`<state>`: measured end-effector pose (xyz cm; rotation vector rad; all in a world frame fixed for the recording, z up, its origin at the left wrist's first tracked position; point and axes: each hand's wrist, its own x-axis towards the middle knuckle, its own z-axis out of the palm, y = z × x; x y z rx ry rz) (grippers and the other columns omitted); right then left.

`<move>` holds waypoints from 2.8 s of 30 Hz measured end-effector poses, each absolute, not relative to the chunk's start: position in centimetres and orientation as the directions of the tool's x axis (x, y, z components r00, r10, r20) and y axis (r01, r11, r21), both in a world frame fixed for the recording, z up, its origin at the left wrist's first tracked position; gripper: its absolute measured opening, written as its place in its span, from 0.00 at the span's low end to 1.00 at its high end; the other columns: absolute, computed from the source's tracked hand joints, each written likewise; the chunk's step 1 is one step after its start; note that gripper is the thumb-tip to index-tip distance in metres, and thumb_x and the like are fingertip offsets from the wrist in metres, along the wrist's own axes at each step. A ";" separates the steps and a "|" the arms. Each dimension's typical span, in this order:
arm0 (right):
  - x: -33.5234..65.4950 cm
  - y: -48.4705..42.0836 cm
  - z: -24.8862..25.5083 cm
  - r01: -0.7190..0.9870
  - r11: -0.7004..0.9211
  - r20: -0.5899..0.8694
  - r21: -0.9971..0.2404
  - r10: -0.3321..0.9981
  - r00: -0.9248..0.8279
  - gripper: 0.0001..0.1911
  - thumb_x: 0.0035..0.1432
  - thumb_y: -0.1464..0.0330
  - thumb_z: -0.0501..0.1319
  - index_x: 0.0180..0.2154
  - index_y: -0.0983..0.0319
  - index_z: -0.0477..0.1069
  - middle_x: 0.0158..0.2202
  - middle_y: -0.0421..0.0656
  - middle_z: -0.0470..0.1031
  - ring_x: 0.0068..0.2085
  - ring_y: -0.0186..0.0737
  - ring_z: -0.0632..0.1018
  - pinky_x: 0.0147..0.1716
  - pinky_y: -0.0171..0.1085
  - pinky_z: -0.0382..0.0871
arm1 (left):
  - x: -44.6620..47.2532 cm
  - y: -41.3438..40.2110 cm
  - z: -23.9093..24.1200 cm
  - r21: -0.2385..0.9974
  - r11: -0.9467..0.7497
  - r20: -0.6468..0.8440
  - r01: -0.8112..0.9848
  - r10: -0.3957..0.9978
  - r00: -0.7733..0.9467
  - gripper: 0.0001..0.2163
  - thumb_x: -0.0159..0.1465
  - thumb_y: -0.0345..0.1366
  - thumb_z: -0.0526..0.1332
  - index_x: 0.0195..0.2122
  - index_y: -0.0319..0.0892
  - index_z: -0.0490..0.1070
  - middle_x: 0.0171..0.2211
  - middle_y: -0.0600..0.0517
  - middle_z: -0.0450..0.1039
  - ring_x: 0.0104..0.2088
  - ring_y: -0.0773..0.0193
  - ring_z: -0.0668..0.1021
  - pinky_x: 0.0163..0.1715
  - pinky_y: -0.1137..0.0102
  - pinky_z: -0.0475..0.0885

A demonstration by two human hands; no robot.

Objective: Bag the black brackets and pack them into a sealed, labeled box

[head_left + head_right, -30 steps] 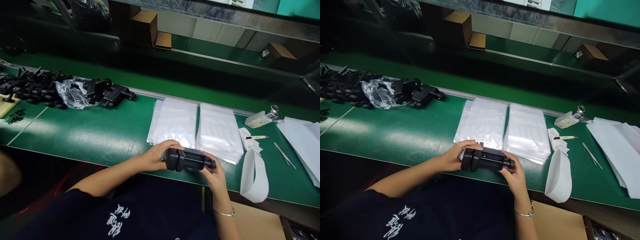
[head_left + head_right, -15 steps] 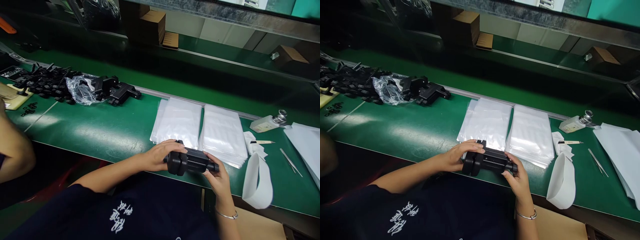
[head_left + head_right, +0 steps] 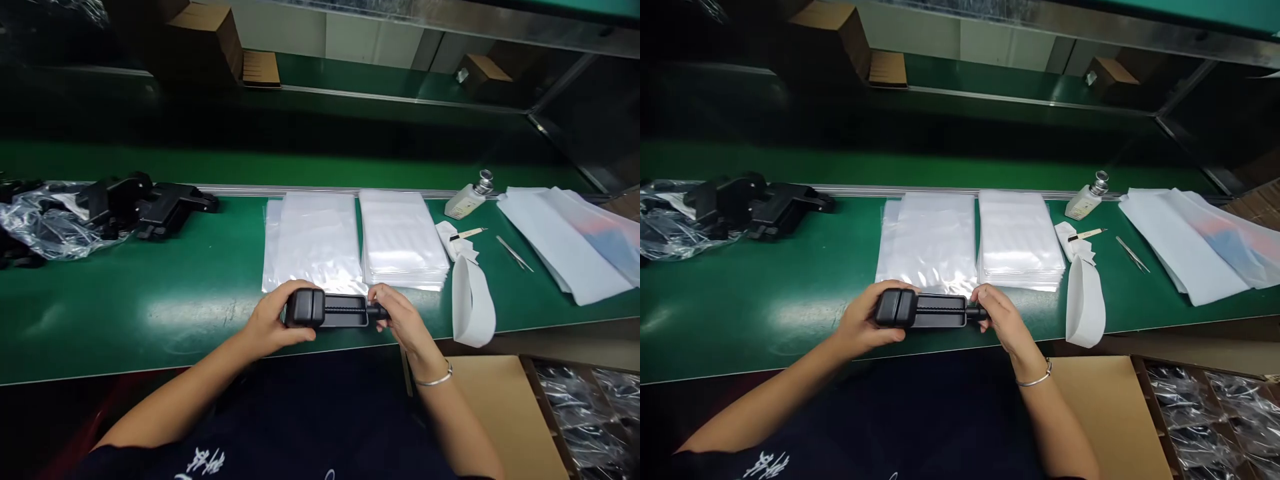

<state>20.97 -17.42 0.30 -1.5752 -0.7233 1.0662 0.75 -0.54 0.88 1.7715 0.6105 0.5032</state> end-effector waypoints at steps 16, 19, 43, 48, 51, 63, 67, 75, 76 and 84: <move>20.9 -18.1 0.9 0.469 -0.161 0.099 -0.869 0.871 0.482 0.15 0.65 0.59 0.55 0.48 0.58 0.69 0.32 0.40 0.71 0.32 0.38 0.73 0.33 0.37 0.68 | 1.6 -0.1 -0.3 0.995 0.011 -0.078 0.101 0.712 0.698 0.30 0.53 0.58 0.65 0.48 0.41 0.69 0.43 0.46 0.73 0.44 0.53 0.75 0.41 0.66 0.70; 20.7 -18.1 0.6 0.420 -0.171 0.070 -0.891 0.863 0.501 0.14 0.65 0.59 0.54 0.45 0.58 0.70 0.30 0.40 0.71 0.32 0.38 0.73 0.33 0.36 0.67 | 1.6 0.0 -0.7 0.995 0.021 -0.082 0.096 0.710 0.699 0.29 0.53 0.58 0.65 0.49 0.41 0.69 0.42 0.47 0.73 0.44 0.54 0.75 0.41 0.67 0.70; 22.2 -19.1 -1.2 0.148 -0.147 -0.045 -0.978 0.843 0.536 0.12 0.62 0.57 0.59 0.41 0.58 0.70 0.30 0.40 0.72 0.32 0.37 0.75 0.32 0.34 0.71 | 2.2 -0.9 1.1 0.991 -0.066 -0.044 0.113 0.647 0.761 0.32 0.52 0.58 0.66 0.50 0.42 0.65 0.42 0.48 0.72 0.42 0.55 0.75 0.41 0.65 0.69; 22.3 -19.7 -1.7 0.325 -0.091 0.125 -0.941 0.802 0.584 0.11 0.59 0.61 0.63 0.43 0.57 0.71 0.35 0.42 0.74 0.34 0.37 0.76 0.32 0.34 0.71 | 1.9 -1.2 1.4 0.983 -0.134 -0.009 0.122 0.638 0.770 0.34 0.51 0.61 0.65 0.51 0.43 0.65 0.45 0.47 0.71 0.45 0.53 0.74 0.46 0.62 0.69; 22.6 -19.9 -1.7 0.467 -0.061 0.226 -0.882 0.814 0.534 0.11 0.61 0.63 0.61 0.45 0.57 0.70 0.36 0.43 0.75 0.35 0.39 0.77 0.32 0.35 0.73 | 2.0 -1.1 1.4 0.988 -0.123 0.003 0.097 0.633 0.774 0.34 0.50 0.61 0.66 0.51 0.43 0.65 0.46 0.46 0.71 0.45 0.52 0.73 0.46 0.62 0.68; 21.4 -18.8 0.9 0.551 -0.045 0.204 -0.833 0.901 0.382 0.16 0.69 0.60 0.48 0.38 0.60 0.70 0.30 0.42 0.73 0.30 0.37 0.74 0.29 0.36 0.68 | 1.2 -0.8 0.8 1.000 -0.012 0.000 0.011 0.709 0.705 0.30 0.51 0.56 0.68 0.49 0.42 0.68 0.40 0.49 0.74 0.40 0.57 0.76 0.38 0.69 0.70; 20.8 -18.7 0.6 0.458 -0.123 0.109 -0.880 0.887 0.449 0.18 0.68 0.56 0.49 0.39 0.61 0.70 0.29 0.41 0.72 0.31 0.38 0.74 0.31 0.35 0.67 | 1.4 -0.6 0.4 0.995 0.078 -0.096 0.057 0.720 0.688 0.27 0.54 0.56 0.66 0.47 0.41 0.70 0.41 0.47 0.74 0.41 0.57 0.76 0.38 0.69 0.70; 21.1 -18.7 -0.4 0.289 -0.217 -0.034 -0.933 0.849 0.528 0.16 0.64 0.56 0.55 0.47 0.58 0.70 0.38 0.43 0.75 0.39 0.41 0.75 0.40 0.39 0.70 | 2.2 -0.8 -0.1 0.972 0.225 -0.213 0.072 0.698 0.684 0.26 0.54 0.55 0.67 0.46 0.40 0.71 0.40 0.48 0.74 0.41 0.57 0.75 0.38 0.70 0.70; 21.1 -18.8 -0.5 0.238 -0.209 -0.048 -0.948 0.837 0.545 0.17 0.64 0.55 0.55 0.47 0.58 0.70 0.39 0.43 0.75 0.40 0.42 0.75 0.41 0.39 0.70 | 2.3 -0.9 0.0 0.967 0.247 -0.226 0.068 0.693 0.684 0.26 0.54 0.55 0.67 0.45 0.40 0.71 0.39 0.48 0.74 0.41 0.58 0.75 0.37 0.71 0.70; 20.2 -18.4 -2.3 -0.057 -0.071 -0.090 -0.996 0.826 0.556 0.16 0.60 0.57 0.62 0.46 0.58 0.75 0.44 0.45 0.78 0.49 0.46 0.75 0.52 0.45 0.67 | 3.8 -1.4 -0.1 0.958 0.284 -0.236 0.031 0.724 0.648 0.25 0.57 0.56 0.64 0.44 0.39 0.70 0.37 0.49 0.74 0.39 0.60 0.74 0.37 0.71 0.68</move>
